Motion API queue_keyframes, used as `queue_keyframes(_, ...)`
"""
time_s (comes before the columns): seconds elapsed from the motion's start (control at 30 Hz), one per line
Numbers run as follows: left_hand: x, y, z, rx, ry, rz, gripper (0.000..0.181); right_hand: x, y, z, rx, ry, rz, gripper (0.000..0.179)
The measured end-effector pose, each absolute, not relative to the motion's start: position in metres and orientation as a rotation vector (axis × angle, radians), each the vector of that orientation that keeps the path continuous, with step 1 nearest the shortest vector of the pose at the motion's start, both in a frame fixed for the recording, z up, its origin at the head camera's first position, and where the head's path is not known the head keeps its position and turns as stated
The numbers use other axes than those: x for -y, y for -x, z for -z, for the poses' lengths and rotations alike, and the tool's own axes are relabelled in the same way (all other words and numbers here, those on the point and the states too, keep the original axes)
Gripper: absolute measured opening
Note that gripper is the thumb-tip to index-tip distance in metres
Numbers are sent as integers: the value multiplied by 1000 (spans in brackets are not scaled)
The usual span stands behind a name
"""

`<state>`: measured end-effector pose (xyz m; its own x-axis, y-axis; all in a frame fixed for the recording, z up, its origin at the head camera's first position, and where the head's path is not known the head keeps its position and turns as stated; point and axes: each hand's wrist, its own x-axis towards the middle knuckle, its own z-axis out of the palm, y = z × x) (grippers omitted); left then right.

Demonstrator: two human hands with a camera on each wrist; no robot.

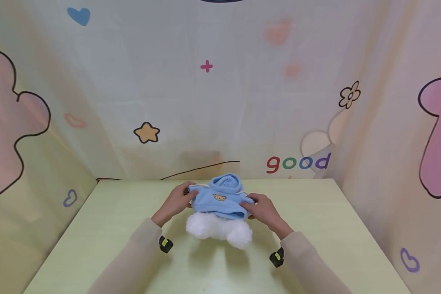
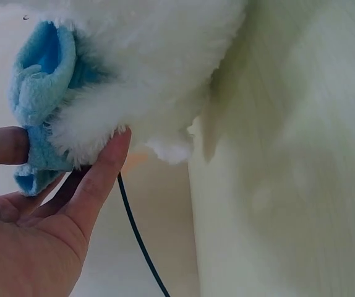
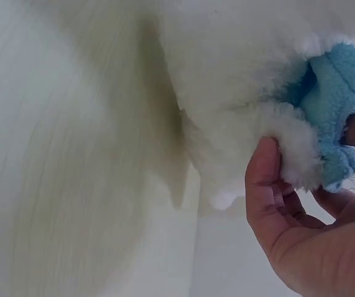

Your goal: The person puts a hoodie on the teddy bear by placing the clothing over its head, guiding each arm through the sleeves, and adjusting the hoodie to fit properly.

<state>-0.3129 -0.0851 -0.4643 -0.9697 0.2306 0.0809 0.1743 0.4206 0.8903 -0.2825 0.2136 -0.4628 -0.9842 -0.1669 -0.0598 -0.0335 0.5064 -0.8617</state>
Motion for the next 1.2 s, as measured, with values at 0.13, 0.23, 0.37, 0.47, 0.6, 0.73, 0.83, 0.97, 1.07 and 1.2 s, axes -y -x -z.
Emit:
queue_keyframes(0.13,98,306,469,-2599,-356,-1661,29,-201,280,462,-2704,177,1408,28)
queue_keyframes(0.23,104,302,472,-2589,-349,-1678,30,-196,279,462,-2739,179,1358,26)
queue_keyframes(0.37,107,299,476,-2580,-348,-1668,31,-192,278,465,-2762,179,1339,26)
queue_keyframes(0.47,108,297,477,-2649,-342,-1608,33,-191,278,467,-2777,182,1327,29)
queue_keyframes(0.6,109,291,471,-2906,-392,-1460,41,-191,277,469,-2791,202,1309,36)
queue_keyframes(0.73,106,281,454,-3078,-671,-1266,41,-192,278,466,-2877,288,1188,37)
queue_keyframes(0.83,102,275,443,-3003,-980,-1108,34,-193,280,462,-2983,398,1052,32)
queue_keyframes(0.97,96,272,437,-2856,-1135,-907,32,-193,283,457,-3046,482,988,30)
queue_keyframes(1.07,93,271,436,-2836,-1116,-750,36,-191,283,453,-3078,493,982,34)
queue_keyframes(1.2,90,268,440,-2861,-1132,-666,36,-186,274,445,-3268,673,877,40)
